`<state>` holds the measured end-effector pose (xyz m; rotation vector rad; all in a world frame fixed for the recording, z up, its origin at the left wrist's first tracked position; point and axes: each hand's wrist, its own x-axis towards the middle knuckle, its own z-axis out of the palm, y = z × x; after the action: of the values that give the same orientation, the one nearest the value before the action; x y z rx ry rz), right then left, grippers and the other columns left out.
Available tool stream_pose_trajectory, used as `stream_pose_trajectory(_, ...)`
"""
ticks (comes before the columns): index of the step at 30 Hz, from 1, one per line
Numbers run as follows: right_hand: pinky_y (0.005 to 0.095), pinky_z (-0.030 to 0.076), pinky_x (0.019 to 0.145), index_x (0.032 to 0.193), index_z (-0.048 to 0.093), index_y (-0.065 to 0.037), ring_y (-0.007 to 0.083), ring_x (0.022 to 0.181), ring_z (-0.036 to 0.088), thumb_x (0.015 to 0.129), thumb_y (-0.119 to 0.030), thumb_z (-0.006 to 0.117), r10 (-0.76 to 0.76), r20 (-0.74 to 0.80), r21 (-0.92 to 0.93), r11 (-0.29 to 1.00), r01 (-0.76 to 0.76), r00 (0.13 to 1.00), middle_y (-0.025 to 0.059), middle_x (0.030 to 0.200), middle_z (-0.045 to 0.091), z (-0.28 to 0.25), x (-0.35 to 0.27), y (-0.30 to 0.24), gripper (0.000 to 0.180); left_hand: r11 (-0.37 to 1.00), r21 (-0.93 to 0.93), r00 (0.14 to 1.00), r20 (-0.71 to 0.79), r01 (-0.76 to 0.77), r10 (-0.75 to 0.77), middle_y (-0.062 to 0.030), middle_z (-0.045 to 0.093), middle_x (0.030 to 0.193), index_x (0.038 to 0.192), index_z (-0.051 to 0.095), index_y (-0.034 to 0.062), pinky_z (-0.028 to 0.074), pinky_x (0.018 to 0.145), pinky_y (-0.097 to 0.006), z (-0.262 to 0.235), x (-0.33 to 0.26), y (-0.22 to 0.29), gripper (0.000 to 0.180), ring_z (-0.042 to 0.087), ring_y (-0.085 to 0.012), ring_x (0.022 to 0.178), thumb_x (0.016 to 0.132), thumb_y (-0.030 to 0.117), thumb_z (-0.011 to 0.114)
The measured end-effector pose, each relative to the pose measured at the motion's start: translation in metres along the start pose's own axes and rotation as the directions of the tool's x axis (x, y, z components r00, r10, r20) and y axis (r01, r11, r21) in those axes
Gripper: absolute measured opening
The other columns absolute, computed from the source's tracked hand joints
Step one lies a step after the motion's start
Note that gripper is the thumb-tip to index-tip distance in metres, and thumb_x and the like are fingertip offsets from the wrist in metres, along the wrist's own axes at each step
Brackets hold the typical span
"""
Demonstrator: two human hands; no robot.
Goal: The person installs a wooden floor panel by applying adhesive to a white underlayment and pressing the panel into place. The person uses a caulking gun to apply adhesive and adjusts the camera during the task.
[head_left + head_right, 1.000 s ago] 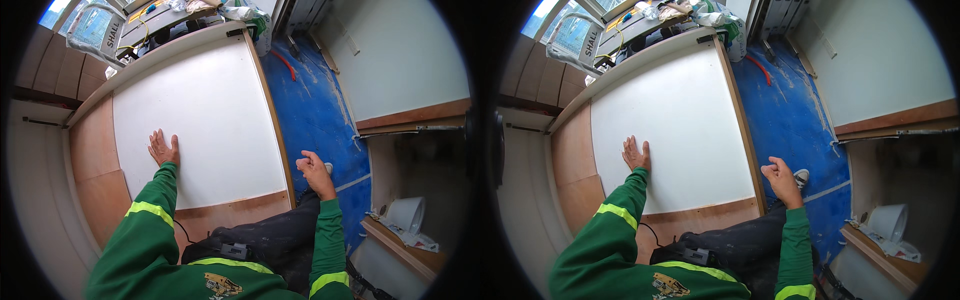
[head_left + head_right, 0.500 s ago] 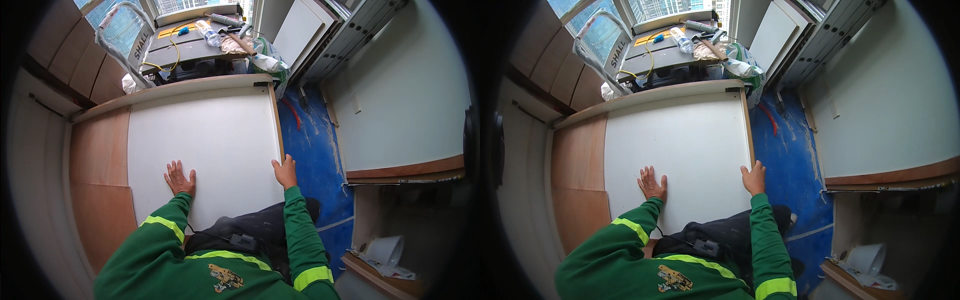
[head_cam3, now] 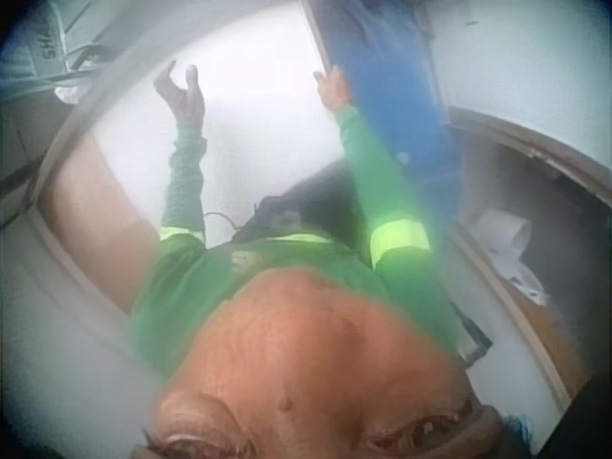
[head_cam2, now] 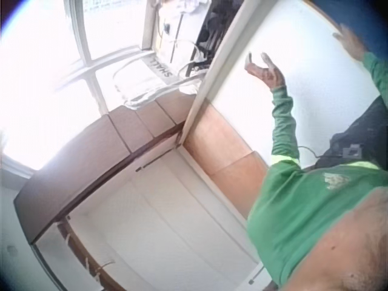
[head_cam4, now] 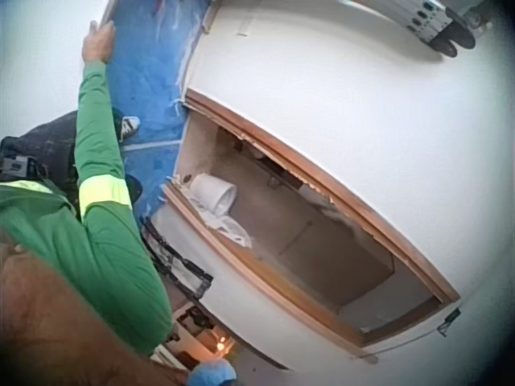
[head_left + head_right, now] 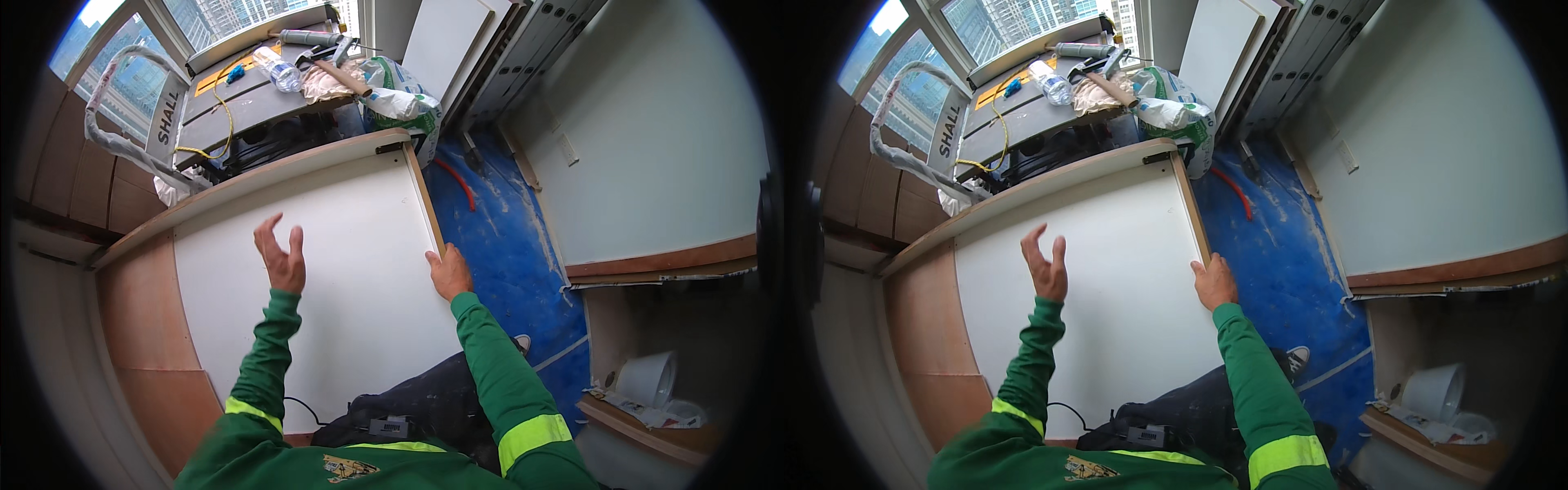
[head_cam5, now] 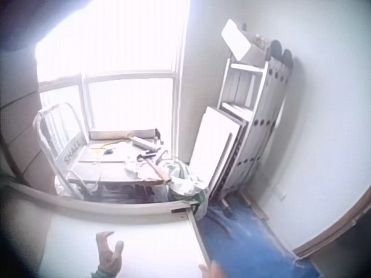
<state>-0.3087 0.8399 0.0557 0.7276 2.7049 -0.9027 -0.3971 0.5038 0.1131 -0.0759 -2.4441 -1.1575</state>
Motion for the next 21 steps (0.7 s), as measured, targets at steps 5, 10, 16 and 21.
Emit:
stream_pose_trajectory(5, 0.0539, 0.055, 0.105, 0.133, 0.059, 0.004, 0.0471, 0.126, 0.065, 0.108, -0.043, 0.065, 0.062, 0.044, 0.029, 0.998, -0.063, 0.997, 0.0265, 0.136, 0.065, -0.002, -0.001, -0.001, 0.054, 0.953, -0.129, 0.953, 0.102, -0.273, 0.286, -0.0202, 0.075, 0.122, 0.144, 0.060, -0.0046, 0.058, 0.098, -0.042, 0.141, 0.280, 0.027, 0.064, 0.073, -0.0299, 0.113, 0.108, 0.047, 0.071)
stream_pose_trajectory(10, 0.0541, 0.056, 0.103, 0.132, 0.058, 0.003, 0.0468, 0.122, 0.066, 0.109, -0.042, 0.065, 0.033, 0.099, 0.055, 0.998, -0.038, 0.995, 0.0239, 0.135, 0.064, -0.010, 0.001, -0.013, 0.050, 0.758, 0.634, 0.917, 0.378, -0.155, -0.128, -0.0308, 0.069, 0.142, 0.140, 0.068, -0.0026, 0.052, 0.114, -0.051, 0.243, 0.458, -0.027, 0.095, 0.067, -0.0431, 0.134, 0.098, 0.082, 0.055)
stream_pose_trajectory(16, 0.0542, 0.056, 0.102, 0.132, 0.058, 0.002, 0.0461, 0.120, 0.066, 0.109, -0.039, 0.067, 0.110, 0.071, 0.130, 0.985, -0.118, 0.991, 0.0237, 0.131, 0.063, -0.006, 0.004, 0.003, 0.048, 0.550, 0.755, 0.852, 0.505, -0.357, -0.140, -0.0236, 0.059, 0.158, 0.148, 0.069, 0.0110, 0.046, 0.122, -0.053, 0.339, 0.472, -0.034, 0.068, 0.056, -0.0421, 0.147, 0.107, 0.064, 0.054)
stream_pose_trajectory(21, 0.0542, 0.057, 0.101, 0.130, 0.060, 0.001, 0.0464, 0.119, 0.067, 0.108, -0.040, 0.068, -0.018, 0.075, 0.122, 0.992, 0.008, 0.997, 0.0242, 0.130, 0.063, -0.002, 0.006, -0.007, 0.048, 0.258, 0.769, 0.810, 0.570, -0.584, 0.134, -0.0298, 0.069, 0.142, 0.138, 0.072, 0.0030, 0.046, 0.118, -0.059, 0.270, 0.597, -0.096, 0.074, 0.060, -0.0473, 0.140, 0.114, 0.061, 0.032)
